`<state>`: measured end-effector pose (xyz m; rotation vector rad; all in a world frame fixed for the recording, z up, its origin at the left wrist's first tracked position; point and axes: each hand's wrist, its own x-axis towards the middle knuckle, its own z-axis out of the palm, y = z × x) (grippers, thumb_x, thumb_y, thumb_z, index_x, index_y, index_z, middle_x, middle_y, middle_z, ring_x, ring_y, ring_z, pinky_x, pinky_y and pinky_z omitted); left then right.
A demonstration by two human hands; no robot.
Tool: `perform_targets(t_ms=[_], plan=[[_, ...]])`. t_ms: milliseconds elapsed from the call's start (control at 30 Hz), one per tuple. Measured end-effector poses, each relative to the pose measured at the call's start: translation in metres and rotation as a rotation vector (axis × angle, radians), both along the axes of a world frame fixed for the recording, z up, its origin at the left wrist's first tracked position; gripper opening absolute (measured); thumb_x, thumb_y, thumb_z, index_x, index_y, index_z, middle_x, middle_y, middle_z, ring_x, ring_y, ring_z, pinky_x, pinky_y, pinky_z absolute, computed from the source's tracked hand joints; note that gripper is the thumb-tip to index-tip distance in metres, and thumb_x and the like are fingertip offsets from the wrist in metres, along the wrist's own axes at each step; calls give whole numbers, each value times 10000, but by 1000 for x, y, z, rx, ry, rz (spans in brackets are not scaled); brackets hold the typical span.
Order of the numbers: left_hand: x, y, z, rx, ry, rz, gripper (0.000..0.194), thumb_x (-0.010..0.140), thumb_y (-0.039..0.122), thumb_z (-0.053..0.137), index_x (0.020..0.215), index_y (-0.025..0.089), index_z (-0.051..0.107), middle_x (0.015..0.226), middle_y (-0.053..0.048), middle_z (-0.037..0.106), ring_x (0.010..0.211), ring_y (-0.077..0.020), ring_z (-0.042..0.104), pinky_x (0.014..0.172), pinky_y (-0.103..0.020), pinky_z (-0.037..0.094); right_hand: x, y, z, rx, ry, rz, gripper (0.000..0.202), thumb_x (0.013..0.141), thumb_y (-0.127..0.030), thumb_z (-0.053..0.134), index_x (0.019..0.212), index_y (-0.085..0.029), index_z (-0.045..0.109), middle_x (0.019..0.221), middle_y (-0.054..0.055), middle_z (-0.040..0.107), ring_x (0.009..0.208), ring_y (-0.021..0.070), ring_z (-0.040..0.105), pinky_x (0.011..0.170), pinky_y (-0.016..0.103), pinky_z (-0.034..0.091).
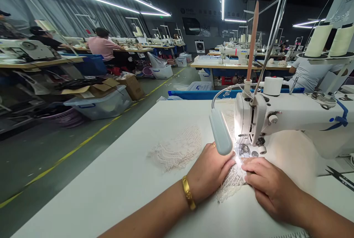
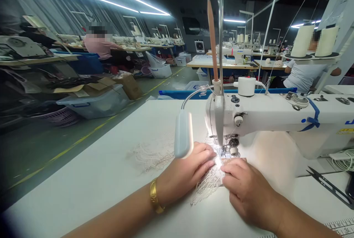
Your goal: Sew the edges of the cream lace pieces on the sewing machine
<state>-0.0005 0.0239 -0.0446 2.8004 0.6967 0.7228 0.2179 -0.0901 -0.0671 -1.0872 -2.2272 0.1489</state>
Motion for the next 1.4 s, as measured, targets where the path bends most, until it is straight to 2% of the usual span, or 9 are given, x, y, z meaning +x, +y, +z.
perform_targets(t_ms=[367, 467, 600, 900, 1100, 1400], plan=[[-2, -2, 3, -65, -1, 89, 139, 906, 123, 558, 1000, 215, 602, 1027, -65, 662, 912, -253, 600, 791, -398, 523, -1, 0, 0, 27, -1, 2, 416, 834, 27, 489, 1155, -209, 606, 1220, 136, 673, 1223, 327, 592, 986, 541, 576], [-1, -2, 2, -15, -18, 34, 149, 926, 100, 526, 922, 214, 622, 996, -63, 673, 925, -252, 607, 794, -392, 524, -1, 0, 1, 46, -4, 3, 407, 843, 24, 487, 1157, -206, 604, 1208, 141, 671, 1200, 329, 598, 968, 546, 585], [1, -1, -4, 48, -22, -67, 253, 969, 84, 464, 868, 209, 660, 934, -70, 687, 910, -246, 638, 791, -384, 525, -2, 1, 1, 42, 0, 9, 394, 848, 26, 484, 1142, -210, 601, 1213, 138, 665, 1192, 326, 591, 963, 541, 585], [3, -2, -5, 5, 63, -105, 116, 1016, 276, 551, 1045, 221, 649, 944, -58, 679, 903, -256, 641, 843, -409, 524, -3, 1, -1, 55, -13, 4, 372, 843, 26, 481, 1117, -198, 593, 1199, 136, 661, 1131, 316, 591, 944, 542, 584], [5, 10, -5, 27, 68, -117, 148, 1023, 326, 567, 1004, 209, 655, 929, -61, 687, 884, -250, 648, 899, -432, 513, -6, 2, -1, 70, -26, -44, 333, 828, 26, 479, 1050, -194, 594, 1180, 131, 670, 1106, 315, 595, 916, 530, 587], [-1, 22, -12, 48, 53, -163, 219, 1042, 343, 565, 1129, 202, 707, 1220, -77, 753, 1115, -300, 686, 1060, -526, 467, -12, 0, -1, 85, -39, -107, 339, 831, 36, 472, 1044, -190, 607, 1157, 113, 684, 1079, 292, 605, 895, 470, 569]])
